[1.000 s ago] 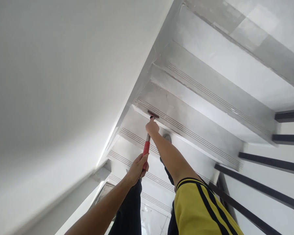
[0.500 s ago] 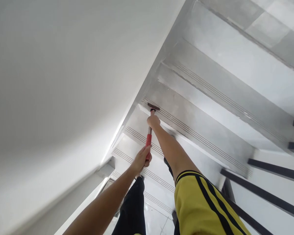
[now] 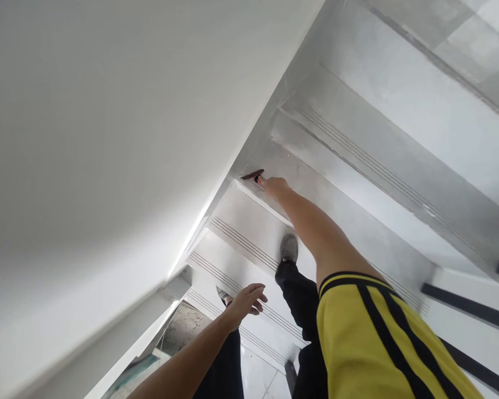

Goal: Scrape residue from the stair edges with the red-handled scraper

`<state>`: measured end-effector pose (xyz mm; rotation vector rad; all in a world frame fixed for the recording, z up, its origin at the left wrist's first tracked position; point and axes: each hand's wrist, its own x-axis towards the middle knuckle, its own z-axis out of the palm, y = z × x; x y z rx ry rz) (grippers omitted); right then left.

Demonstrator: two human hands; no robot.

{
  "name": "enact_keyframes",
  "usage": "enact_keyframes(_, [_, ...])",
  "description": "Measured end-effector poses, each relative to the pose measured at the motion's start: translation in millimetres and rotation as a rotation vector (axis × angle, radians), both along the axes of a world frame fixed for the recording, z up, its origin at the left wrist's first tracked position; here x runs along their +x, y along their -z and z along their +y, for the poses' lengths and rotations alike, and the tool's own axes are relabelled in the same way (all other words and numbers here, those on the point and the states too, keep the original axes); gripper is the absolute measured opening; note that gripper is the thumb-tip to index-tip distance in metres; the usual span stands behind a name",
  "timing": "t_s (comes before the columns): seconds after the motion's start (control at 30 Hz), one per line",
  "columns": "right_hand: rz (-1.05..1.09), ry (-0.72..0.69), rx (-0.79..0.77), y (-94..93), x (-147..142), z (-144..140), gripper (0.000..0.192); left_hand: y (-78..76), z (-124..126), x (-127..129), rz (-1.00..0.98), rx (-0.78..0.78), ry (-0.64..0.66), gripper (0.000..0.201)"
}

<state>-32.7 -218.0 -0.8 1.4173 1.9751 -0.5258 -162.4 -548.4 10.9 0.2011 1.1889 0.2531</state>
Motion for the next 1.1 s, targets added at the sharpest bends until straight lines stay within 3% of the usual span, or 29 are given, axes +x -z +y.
enact_keyframes(0.13, [-0.071, -0.107, -0.054, -10.1, 33, -15, 0.052, 3.7, -6, -10, 0.058, -0.049, -0.046, 0.044])
enact_keyframes(0.2, [-0.077, -0.142, -0.069, -7.8, 31, -15, 0.052, 8.1, -9, -10, 0.115, -0.09, -0.071, 0.042])
enact_keyframes(0.37, [-0.052, -0.236, -0.017, 2.0, -10, 31, 0.055, 14.3, -9, 2, 0.098, -0.099, -0.127, 0.038])
enact_keyframes(0.57, [-0.127, -0.363, -0.082, -8.0, 28, 50, 0.055, 23.9, -16, -17, 0.17, -0.131, -0.245, 0.039])
enact_keyframes(0.77, [-0.073, -0.411, 0.046, -4.8, 10, 78, 0.054, 52.0, -11, -5, 0.183, -0.143, -0.347, 0.042])
enact_keyframes(0.9, [-0.083, -0.487, 0.014, -3.7, 27, 80, 0.053, 73.3, 5, -9, 0.175, -0.078, -0.424, 0.047])
enact_keyframes(1.0, [-0.088, -0.523, 0.048, 2.2, 32, 85, 0.053, 100.5, 7, -28, 0.233, -0.064, -0.508, 0.05])
enact_keyframes(1.1, [-0.077, -0.55, 0.139, 7.6, 28, 86, 0.055, 137.8, -8, -50, 0.319, -0.077, -0.581, 0.052])
